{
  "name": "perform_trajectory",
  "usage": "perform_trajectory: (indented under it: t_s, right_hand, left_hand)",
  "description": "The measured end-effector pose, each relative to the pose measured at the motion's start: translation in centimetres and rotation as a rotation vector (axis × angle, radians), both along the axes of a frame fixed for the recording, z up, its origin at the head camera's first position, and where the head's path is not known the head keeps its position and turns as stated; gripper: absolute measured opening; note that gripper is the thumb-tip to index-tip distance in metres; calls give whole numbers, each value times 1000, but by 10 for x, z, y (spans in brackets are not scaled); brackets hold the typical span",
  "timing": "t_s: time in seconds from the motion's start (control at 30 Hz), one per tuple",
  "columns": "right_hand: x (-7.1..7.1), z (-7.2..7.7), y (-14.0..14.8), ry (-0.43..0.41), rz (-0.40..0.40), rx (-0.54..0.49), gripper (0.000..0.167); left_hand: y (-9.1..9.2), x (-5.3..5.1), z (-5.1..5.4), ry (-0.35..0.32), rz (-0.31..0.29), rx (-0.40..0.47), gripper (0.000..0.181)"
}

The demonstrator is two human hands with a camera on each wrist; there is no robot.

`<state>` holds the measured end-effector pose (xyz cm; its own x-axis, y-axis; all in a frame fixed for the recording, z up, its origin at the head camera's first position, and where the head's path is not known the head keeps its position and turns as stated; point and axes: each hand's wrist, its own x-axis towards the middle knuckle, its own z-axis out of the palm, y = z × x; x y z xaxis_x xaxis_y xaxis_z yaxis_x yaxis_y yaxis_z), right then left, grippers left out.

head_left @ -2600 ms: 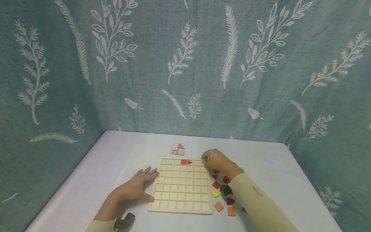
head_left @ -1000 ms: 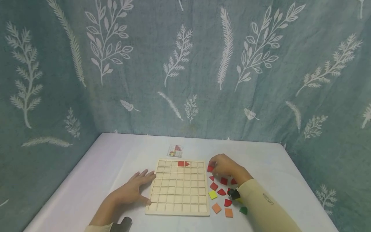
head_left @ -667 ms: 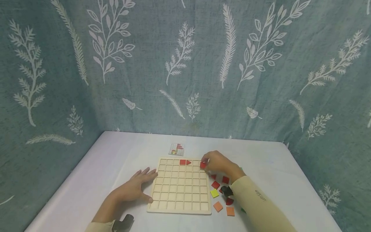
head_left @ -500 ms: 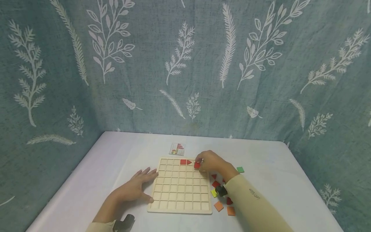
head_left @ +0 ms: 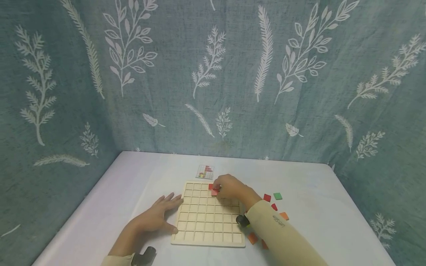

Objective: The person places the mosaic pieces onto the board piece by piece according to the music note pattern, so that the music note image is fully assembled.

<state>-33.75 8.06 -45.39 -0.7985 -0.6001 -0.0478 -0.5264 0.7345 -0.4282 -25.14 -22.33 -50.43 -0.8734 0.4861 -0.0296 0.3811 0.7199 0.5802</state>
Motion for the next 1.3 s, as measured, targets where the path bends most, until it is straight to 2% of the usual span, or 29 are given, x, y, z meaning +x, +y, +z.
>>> perform_trajectory:
  t_s: [0.3,0.57,0.77,1.03,1.3]
  right_hand:
    - [0,-2,-4,-10,9,15,25]
    - [3,-2,-9,-6,3,28,28]
    - [3,-4,-11,-5,-6,39,23]
    - [2,-7,-12,40,26,39,5]
    - [4,-9,-14,69,57,37,3]
  left_hand:
    - [1,-1,-1,12,-21,7,109]
    - [2,0,0,4,-13,15,109]
    - [2,0,0,10,-24,9,109]
    - [2,0,3,12,-13,3,109]
    - [1,2,2,-12,-5,19,109]
